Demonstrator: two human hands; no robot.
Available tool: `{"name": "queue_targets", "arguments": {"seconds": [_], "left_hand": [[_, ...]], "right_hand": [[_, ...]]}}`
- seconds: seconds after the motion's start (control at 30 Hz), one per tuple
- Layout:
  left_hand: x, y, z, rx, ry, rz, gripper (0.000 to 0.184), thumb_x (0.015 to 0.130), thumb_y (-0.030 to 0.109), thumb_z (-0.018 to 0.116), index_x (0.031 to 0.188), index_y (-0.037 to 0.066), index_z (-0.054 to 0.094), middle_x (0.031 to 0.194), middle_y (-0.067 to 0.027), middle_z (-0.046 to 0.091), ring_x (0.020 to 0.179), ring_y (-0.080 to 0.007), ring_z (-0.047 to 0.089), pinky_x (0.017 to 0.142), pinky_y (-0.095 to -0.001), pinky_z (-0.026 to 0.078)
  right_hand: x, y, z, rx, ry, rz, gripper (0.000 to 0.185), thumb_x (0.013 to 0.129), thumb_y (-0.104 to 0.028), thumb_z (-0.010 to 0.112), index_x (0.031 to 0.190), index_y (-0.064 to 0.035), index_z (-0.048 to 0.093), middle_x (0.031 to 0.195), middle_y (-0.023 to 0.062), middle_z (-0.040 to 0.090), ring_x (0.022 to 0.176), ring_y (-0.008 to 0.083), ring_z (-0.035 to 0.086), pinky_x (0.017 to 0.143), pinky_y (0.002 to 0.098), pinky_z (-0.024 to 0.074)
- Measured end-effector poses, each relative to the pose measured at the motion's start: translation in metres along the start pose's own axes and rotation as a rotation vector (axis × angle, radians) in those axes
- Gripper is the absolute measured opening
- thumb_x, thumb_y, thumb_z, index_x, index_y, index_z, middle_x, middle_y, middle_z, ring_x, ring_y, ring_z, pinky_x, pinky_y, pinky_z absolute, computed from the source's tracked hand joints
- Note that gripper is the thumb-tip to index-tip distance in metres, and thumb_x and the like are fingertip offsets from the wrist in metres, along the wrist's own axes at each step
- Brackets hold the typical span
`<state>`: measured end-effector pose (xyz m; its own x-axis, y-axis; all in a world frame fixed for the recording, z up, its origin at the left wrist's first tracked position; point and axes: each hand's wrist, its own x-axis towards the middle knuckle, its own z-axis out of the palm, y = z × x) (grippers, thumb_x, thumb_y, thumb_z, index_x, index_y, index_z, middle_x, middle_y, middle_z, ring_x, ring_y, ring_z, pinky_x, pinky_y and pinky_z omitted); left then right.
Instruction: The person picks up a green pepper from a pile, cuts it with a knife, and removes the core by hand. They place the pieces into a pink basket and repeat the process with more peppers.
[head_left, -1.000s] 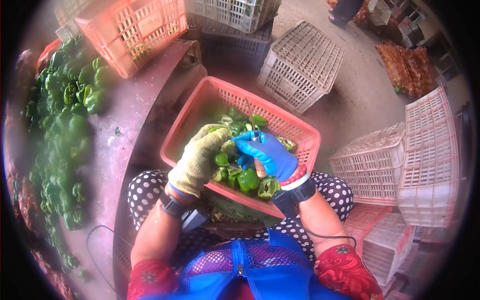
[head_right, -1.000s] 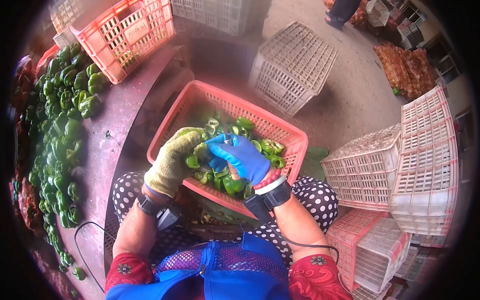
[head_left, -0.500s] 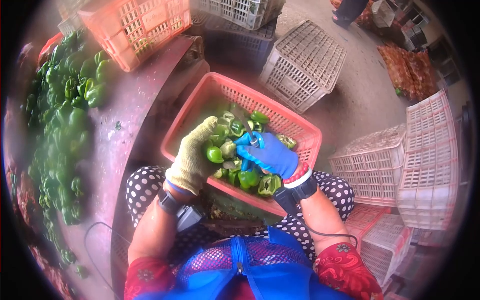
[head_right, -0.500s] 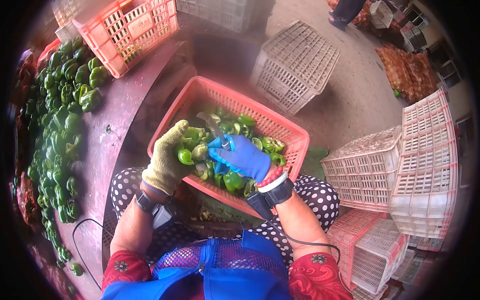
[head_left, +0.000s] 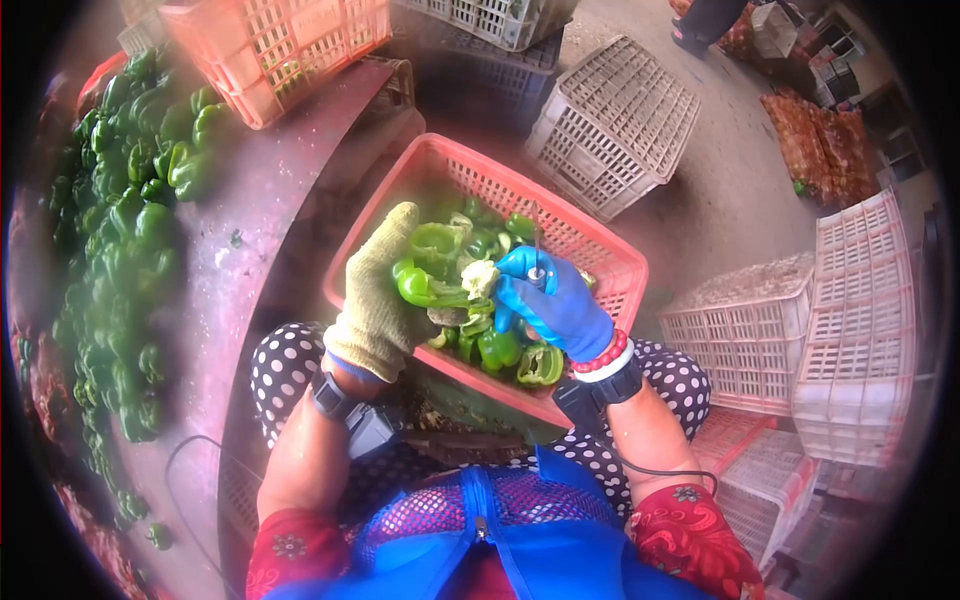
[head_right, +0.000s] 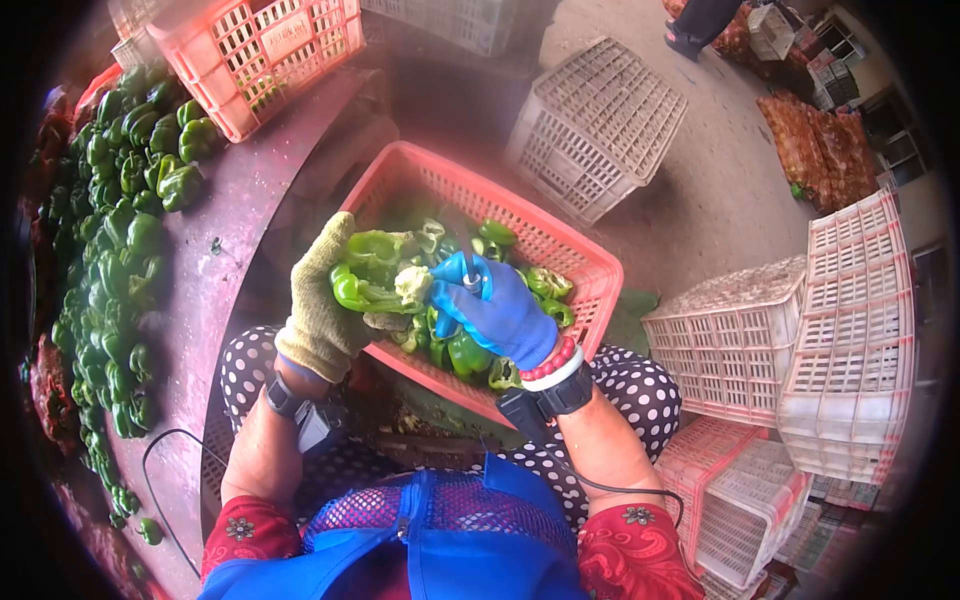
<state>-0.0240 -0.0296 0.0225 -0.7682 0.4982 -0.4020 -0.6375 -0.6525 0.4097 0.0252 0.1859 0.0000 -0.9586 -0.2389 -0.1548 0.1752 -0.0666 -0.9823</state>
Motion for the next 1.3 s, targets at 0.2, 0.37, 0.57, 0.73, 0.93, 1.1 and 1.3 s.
{"name": "queue_targets", "arguments": {"seconds": [0.2, 0.37, 0.57, 0.73, 0.93, 1.1, 1.3], "left_hand": [[0.004, -0.006, -0.005, 0.403, 0.104, 0.253, 0.068, 0.101, 0.052, 0.053, 0.124, -0.011, 0.063, 0.111, -0.0225, 0.071, 0.095, -0.0315, 0.071, 0.086, -0.0438, 0.060], [-0.004, 0.004, 0.002, 0.062, 0.029, -0.035, 0.070, 0.102, 0.053, 0.051, 0.125, -0.012, 0.062, 0.111, -0.0230, 0.071, 0.094, -0.0297, 0.071, 0.083, -0.0401, 0.061], [-0.007, -0.003, 0.004, 0.426, 0.074, 0.188, 0.070, 0.105, 0.052, 0.047, 0.124, -0.013, 0.062, 0.106, -0.0212, 0.072, 0.088, -0.0262, 0.071, 0.079, -0.0349, 0.061], [-0.008, 0.015, -0.001, 0.388, -0.041, -0.125, 0.071, 0.104, 0.056, 0.047, 0.119, -0.012, 0.062, 0.090, -0.0190, 0.070, 0.067, -0.0233, 0.065, 0.055, -0.0291, 0.055], [-0.009, 0.067, -0.009, -0.039, 0.010, -0.016, 0.073, 0.099, 0.063, 0.052, 0.115, -0.008, 0.059, 0.077, -0.0159, 0.060, 0.061, -0.0270, 0.060, 0.033, -0.0205, 0.037], [-0.001, 0.024, -0.016, 1.513, 0.094, 0.434, 0.057, 0.089, 0.041, 0.074, 0.132, 0.005, 0.062, 0.117, -0.0113, 0.067, 0.095, -0.0217, 0.068, 0.085, -0.0341, 0.054], [-0.003, -0.023, -0.005, 1.473, -0.323, 0.371, 0.063, 0.088, 0.009, 0.078, 0.147, 0.006, 0.054, 0.131, -0.0123, 0.066, 0.121, -0.0245, 0.064, 0.105, -0.0351, 0.049]], "right_hand": [[-0.007, -0.006, 0.002, -0.032, 0.004, 0.022, 0.023, 0.101, -0.027, 0.068, 0.109, -0.0060, 0.064, 0.078, 0.0054, 0.071, 0.056, 0.0085, 0.063, 0.045, 0.0206, 0.0378], [-0.015, -0.008, 0.005, -0.037, -0.006, -0.025, 0.022, 0.102, -0.027, 0.067, 0.110, -0.0062, 0.063, 0.077, 0.0070, 0.071, 0.059, 0.0104, 0.066, 0.046, 0.0203, 0.0412], [-0.020, 0.001, 0.004, 0.198, -0.038, 0.117, 0.024, 0.100, -0.022, 0.069, 0.114, -0.0028, 0.065, 0.081, 0.0070, 0.070, 0.065, 0.0145, 0.070, 0.049, 0.0239, 0.0494], [-0.025, 0.004, 0.004, 0.236, -0.097, 0.215, 0.028, 0.101, -0.026, 0.068, 0.116, -0.0042, 0.063, 0.078, 0.0088, 0.071, 0.060, 0.0142, 0.067, 0.049, 0.0226, 0.0485], [-0.034, 0.035, -0.032, 0.487, 0.048, 0.062, 0.019, 0.100, -0.022, 0.069, 0.110, -0.0058, 0.064, 0.075, 0.0076, 0.067, 0.062, 0.0182, 0.067, 0.056, 0.0292, 0.0552], [-0.026, 0.045, -0.044, 0.819, 0.066, 0.453, 0.016, 0.100, -0.021, 0.068, 0.107, -0.0061, 0.066, 0.082, 0.0045, 0.068, 0.064, 0.0159, 0.067, 0.058, 0.0304, 0.0560], [-0.014, 0.049, -0.031, 0.828, 0.036, 0.592, 0.016, 0.100, -0.026, 0.069, 0.101, -0.0097, 0.067, 0.079, -0.0005, 0.066, 0.060, 0.0112, 0.062, 0.054, 0.0267, 0.0531]]}}
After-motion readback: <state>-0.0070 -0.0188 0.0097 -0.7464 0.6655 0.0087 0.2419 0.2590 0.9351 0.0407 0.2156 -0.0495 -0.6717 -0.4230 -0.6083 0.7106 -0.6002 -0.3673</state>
